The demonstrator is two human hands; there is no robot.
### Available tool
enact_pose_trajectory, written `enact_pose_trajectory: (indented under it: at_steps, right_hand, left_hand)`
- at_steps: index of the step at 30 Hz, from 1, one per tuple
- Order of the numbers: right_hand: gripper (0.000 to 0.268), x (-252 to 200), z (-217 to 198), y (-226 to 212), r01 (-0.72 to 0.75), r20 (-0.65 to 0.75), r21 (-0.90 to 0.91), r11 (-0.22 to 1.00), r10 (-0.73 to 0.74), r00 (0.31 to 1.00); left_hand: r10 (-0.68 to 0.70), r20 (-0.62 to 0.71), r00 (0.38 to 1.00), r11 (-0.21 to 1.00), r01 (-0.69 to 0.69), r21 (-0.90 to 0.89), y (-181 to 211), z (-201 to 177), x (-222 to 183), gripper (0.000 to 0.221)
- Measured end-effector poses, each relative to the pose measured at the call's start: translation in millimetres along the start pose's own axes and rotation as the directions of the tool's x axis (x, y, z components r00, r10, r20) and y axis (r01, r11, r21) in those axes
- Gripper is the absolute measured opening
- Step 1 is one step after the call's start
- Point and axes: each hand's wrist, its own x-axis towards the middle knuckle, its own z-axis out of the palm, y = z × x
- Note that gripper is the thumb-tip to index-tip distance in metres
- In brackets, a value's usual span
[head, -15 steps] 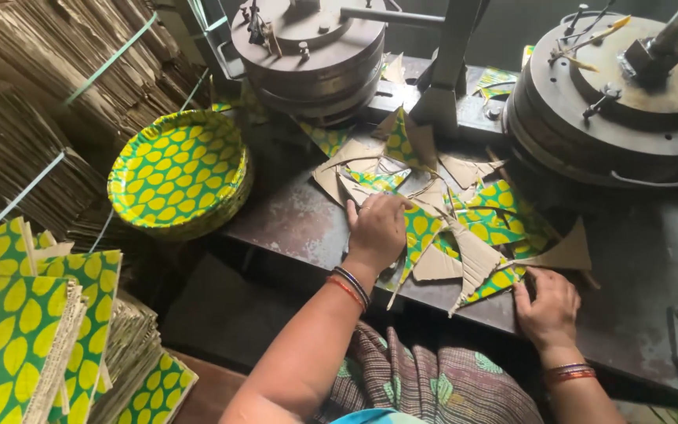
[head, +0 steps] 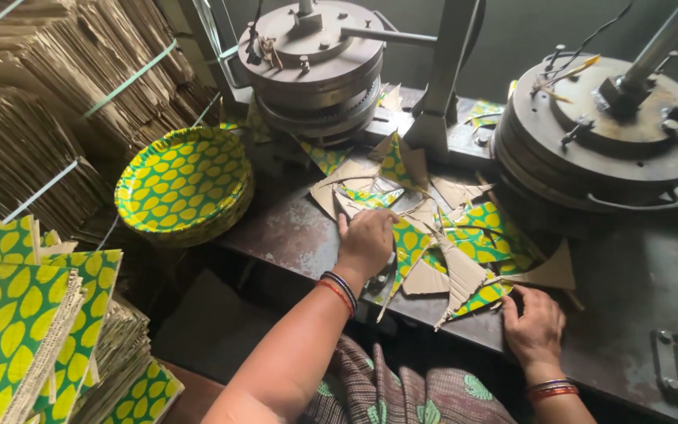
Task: The person operates a foot/manual paper plate press machine. They take printed decorative paper sheets from a stack, place a sheet into the press die, run the press to form a plate, remove the formed plate and stack it, and clear the cut scrap off the machine table by hand and with a stick.
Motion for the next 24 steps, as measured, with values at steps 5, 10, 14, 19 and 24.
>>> enact_pose_trajectory:
  at_steps: [5,10,14,19,24]
  right_hand:
    - [0.040,2.5,-0.3,-1.9,-0.005,0.013,-0.022,1.000,0.005,1.000]
    - [0.039,0.7,0.9,-3.3,-0.003,-0.008,0.008,1.000,0.003,1.000]
    - [0.038,2.3,3.7,-2.1,-0.019,-0.012,0.013,1.000,0.019,1.000]
    - [0.037,1.8,3.3,-4.1,-0.013,-0.030,0.000,1.000,0.013,0.999]
    - [0.035,-8.3,-4.6,-7.0,0.013,-0.023,0.013,1.000,-0.013,1.000]
  left_hand:
    - [-0.047,0.015,0.999,0.999,0.047,0.019,2.0,0.3,1.3,0.018]
    - [-0.102,0.029,0.994,0.990,0.099,0.097,3.1,0.1,2.4,0.019]
    - [-0.103,0.028,0.994,0.989,0.099,0.111,1.8,0.9,3.8,0.020]
    - [-0.101,0.033,0.994,0.989,0.096,0.113,-4.0,6.9,5.0,0.020]
    - [-0.114,0.043,0.993,0.989,0.110,0.100,-0.6,4.8,-5.7,0.021]
